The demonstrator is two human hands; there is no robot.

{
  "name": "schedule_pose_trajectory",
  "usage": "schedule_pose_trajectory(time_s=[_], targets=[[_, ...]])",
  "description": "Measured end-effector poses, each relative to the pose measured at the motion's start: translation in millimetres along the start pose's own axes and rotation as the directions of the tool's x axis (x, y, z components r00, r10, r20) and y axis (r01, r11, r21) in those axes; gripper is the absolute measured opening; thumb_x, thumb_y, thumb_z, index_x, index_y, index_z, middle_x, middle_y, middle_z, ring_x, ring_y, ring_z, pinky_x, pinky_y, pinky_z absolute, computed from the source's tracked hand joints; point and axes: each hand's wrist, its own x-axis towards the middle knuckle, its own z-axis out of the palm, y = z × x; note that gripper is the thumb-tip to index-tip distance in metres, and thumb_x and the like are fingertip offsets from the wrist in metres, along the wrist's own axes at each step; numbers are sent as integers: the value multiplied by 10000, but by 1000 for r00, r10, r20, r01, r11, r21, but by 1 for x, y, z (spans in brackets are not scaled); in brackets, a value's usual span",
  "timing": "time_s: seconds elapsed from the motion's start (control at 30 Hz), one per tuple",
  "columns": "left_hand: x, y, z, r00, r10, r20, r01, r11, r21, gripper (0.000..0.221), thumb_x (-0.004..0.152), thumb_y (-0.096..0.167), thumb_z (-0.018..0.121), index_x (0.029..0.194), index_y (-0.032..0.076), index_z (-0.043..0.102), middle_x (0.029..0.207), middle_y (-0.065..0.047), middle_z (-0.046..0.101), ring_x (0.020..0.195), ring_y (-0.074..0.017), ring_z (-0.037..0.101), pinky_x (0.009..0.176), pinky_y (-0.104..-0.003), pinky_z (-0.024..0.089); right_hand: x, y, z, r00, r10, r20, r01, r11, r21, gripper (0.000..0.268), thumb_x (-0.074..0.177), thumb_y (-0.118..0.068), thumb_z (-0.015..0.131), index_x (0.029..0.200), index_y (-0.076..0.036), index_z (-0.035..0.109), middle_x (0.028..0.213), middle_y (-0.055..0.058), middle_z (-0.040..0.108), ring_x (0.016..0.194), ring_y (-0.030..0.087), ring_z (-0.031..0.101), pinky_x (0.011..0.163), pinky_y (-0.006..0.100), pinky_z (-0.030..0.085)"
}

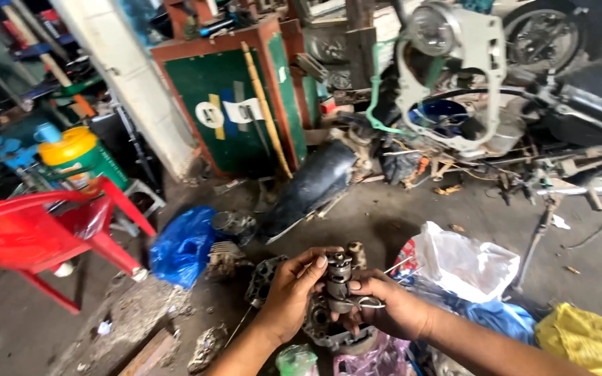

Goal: The person inspects and organizes internal motorcycle engine components such as gears and shafts.

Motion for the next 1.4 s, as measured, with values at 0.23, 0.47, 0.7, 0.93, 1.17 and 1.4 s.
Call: schedule_pose_trajectory(time_s=[0.23,0.47,0.7,0.93,1.17,1.4], targets=[[-16,7,-32,998,66,3,-66,998,22,341,987,260,643,1237,35,701,1055,-49,752,920,-89,696,808,-245,578,29,42,11,999,-40,35,34,988,151,439,930,-379,584,1110,17,640,897,189,726,707,242,645,622,381,545],[-6,-6,-34,997,40,-69,-34,996,86,349,931,288,707,1167,32,730,1001,-34,757,830,-67,658,632,-212,485,26,38,11,998,68,19,-70,985,160,624,914,-466,510,1300,7,636,879,165,723,684,217,640,629,353,509],[-2,-5,-26,999,-22,24,20,997,75,459,830,269,777,1216,66,632,1065,-52,742,937,-128,714,760,-269,630,25,58,-12,997,72,32,-76,982,170,602,952,-523,470,1114,32,637,918,194,736,699,255,659,700,388,534],[-2,-8,-29,996,-74,43,73,997,36,459,853,285,781,1211,37,637,1042,-92,727,904,-193,710,705,-338,601,10,17,31,989,143,-31,-136,979,153,832,912,-756,283,1095,-29,645,942,202,752,713,265,690,729,398,562],[2,-13,-27,972,-237,-5,219,905,-364,303,983,331,637,1146,76,654,998,-57,711,853,-145,691,606,-257,575,10,16,27,997,66,24,-71,955,288,838,988,-666,213,1181,25,646,1138,258,736,857,353,736,799,419,563],[1,-9,-15,969,-245,0,221,873,-435,354,962,401,620,1095,79,681,941,-40,727,717,-108,649,638,-258,537,10,21,23,1000,25,3,-25,946,324,798,996,-658,214,1225,16,573,1209,290,729,891,371,748,810,422,580]])
